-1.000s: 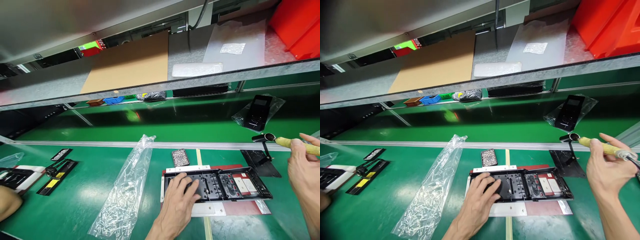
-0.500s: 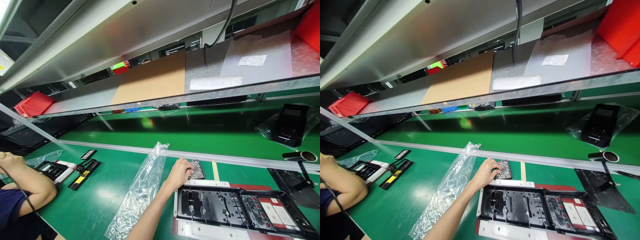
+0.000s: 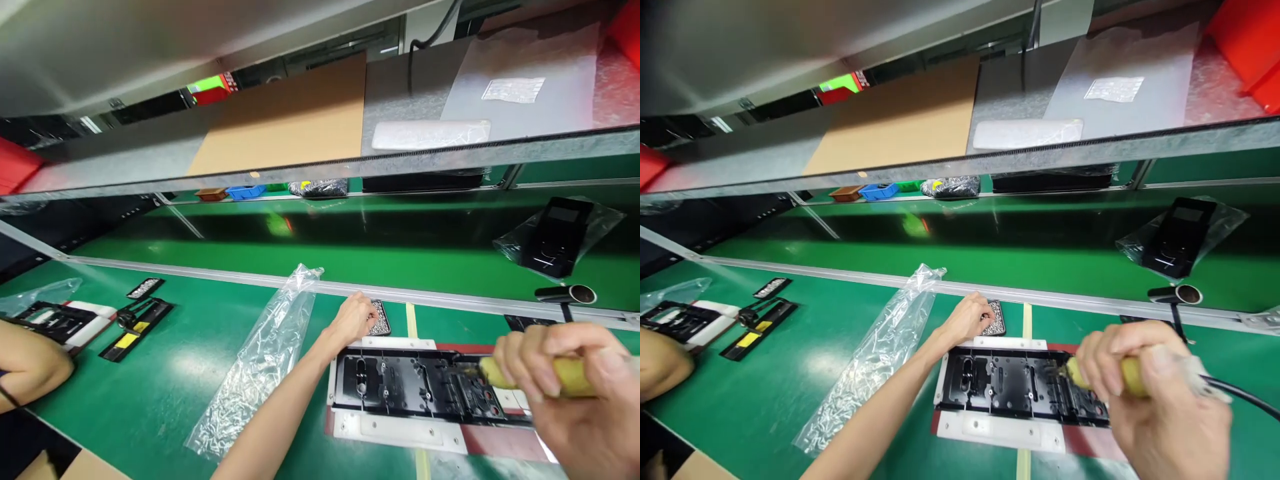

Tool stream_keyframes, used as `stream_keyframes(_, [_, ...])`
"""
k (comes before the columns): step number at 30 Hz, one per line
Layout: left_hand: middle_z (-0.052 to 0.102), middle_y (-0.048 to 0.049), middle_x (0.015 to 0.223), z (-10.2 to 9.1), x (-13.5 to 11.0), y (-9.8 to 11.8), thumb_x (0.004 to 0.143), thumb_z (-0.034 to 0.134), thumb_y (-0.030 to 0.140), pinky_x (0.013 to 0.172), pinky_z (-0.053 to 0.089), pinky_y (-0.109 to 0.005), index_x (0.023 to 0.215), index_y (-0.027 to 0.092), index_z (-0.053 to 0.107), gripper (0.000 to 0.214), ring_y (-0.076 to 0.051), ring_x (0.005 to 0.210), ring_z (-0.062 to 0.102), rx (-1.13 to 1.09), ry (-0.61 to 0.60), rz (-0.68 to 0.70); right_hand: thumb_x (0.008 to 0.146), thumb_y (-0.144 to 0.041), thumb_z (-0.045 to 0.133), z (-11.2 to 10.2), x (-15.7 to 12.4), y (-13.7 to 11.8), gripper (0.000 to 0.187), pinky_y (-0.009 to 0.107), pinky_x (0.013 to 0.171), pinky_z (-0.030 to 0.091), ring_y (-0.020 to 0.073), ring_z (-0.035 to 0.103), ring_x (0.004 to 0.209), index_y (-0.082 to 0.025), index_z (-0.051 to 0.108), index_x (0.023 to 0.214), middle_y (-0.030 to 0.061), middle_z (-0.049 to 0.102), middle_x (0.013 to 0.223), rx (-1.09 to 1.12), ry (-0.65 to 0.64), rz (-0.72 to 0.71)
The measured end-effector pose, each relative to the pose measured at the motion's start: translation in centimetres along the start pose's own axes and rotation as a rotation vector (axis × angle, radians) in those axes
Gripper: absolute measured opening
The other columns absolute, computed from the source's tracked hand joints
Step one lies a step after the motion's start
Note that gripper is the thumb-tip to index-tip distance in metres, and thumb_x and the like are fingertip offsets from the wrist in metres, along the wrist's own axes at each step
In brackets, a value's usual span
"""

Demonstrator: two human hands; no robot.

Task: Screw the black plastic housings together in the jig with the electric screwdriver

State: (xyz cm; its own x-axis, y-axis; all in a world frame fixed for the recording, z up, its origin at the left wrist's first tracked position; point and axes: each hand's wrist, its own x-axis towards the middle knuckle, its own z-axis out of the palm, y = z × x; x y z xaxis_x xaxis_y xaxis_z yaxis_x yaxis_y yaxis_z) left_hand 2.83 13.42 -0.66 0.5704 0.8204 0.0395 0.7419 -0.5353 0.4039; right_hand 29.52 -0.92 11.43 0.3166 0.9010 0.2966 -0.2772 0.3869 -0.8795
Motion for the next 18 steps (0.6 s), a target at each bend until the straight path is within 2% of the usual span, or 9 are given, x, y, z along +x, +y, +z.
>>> stream_keyframes(2, [0.073, -0.0033, 0.094, -0.3, -0.2, 0.1, 0.101, 0.074, 0.027, 0.106, 0.055, -0.047, 0.085, 0.015, 0.070, 0.021, -0.022, 0.107, 0.070, -0.034, 0.025, -0.016, 0.105, -0.045, 0.058, 2.3, -0.9, -0.8, 0.036, 0.030, 0.043, 0.038, 0.0139, 0.039, 0.044, -0.023, 0.058, 0.076, -0.0017, 0.037, 0.051, 0.057, -0.063, 0.102])
stream_keyframes(4, [0.073, -0.0029, 0.092, -0.8, -0.5, 0.4, 0.100, 0.073, 0.024, 0.107, 0.054, -0.047, 0.084, 0.015, 0.070, 0.018, -0.022, 0.106, 0.070, -0.074, 0.067, -0.041, 0.106, -0.041, 0.057, 3.5, -1.6, -0.8, 0.041, 0.027, 0.042, 0.036, 0.0126, 0.036, 0.044, -0.022, 0.052, 0.071, -0.0025, 0.035, 0.049, 0.074, -0.082, 0.158])
stream_keyframes(8, [0.074, -0.0032, 0.090, -1.9, -1.5, 1.4, 0.095, 0.071, 0.012, 0.103, 0.054, -0.043, 0.086, 0.016, 0.074, 0.009, -0.021, 0.101, 0.069, -0.190, 0.187, -0.133, 0.109, -0.042, 0.054, 3.7, -2.2, 0.5, 0.046, 0.025, 0.042, 0.034, 0.0114, 0.036, 0.044, -0.021, 0.046, 0.069, -0.0030, 0.036, 0.050, 0.082, -0.136, 0.183])
stream_keyframes(11, [0.075, -0.0023, 0.085, -2.4, -2.5, 2.7, 0.092, 0.066, 0.010, 0.087, 0.055, -0.031, 0.086, 0.016, 0.076, 0.014, -0.017, 0.085, 0.067, -0.318, 0.275, -0.214, 0.110, -0.039, 0.054, 3.6, -2.6, 1.3, 0.046, 0.025, 0.044, 0.034, 0.0112, 0.037, 0.046, -0.021, 0.045, 0.068, -0.0028, 0.038, 0.051, 0.060, -0.145, 0.164])
stream_keyframes(14, [0.074, 0.0000, 0.080, -3.0, -3.7, 4.0, 0.093, 0.064, 0.016, 0.070, 0.050, -0.024, 0.088, 0.017, 0.078, 0.014, -0.012, 0.068, 0.061, -0.454, 0.321, -0.263, 0.109, -0.038, 0.055, 3.8, -2.9, 1.5, 0.047, 0.026, 0.045, 0.035, 0.0108, 0.038, 0.046, -0.020, 0.046, 0.067, -0.0025, 0.039, 0.051, 0.016, -0.134, 0.133])
stream_keyframes(16, [0.076, -0.0004, 0.083, -3.3, -4.5, 4.8, 0.093, 0.066, 0.019, 0.067, 0.049, -0.024, 0.095, 0.017, 0.080, 0.014, -0.012, 0.068, 0.059, -0.528, 0.342, -0.278, 0.109, -0.039, 0.056, 4.0, -3.0, 1.5, 0.047, 0.025, 0.045, 0.034, 0.0108, 0.038, 0.046, -0.020, 0.046, 0.067, -0.0024, 0.039, 0.050, -0.003, -0.133, 0.119])
stream_keyframes(18, [0.077, -0.0017, 0.088, -3.6, -5.2, 5.4, 0.092, 0.068, 0.020, 0.073, 0.050, -0.025, 0.100, 0.019, 0.082, 0.017, -0.013, 0.074, 0.061, -0.587, 0.356, -0.274, 0.109, -0.040, 0.056, 4.1, -3.0, 1.6, 0.047, 0.026, 0.045, 0.034, 0.0110, 0.039, 0.046, -0.020, 0.047, 0.067, -0.0022, 0.040, 0.050, -0.014, -0.143, 0.115])
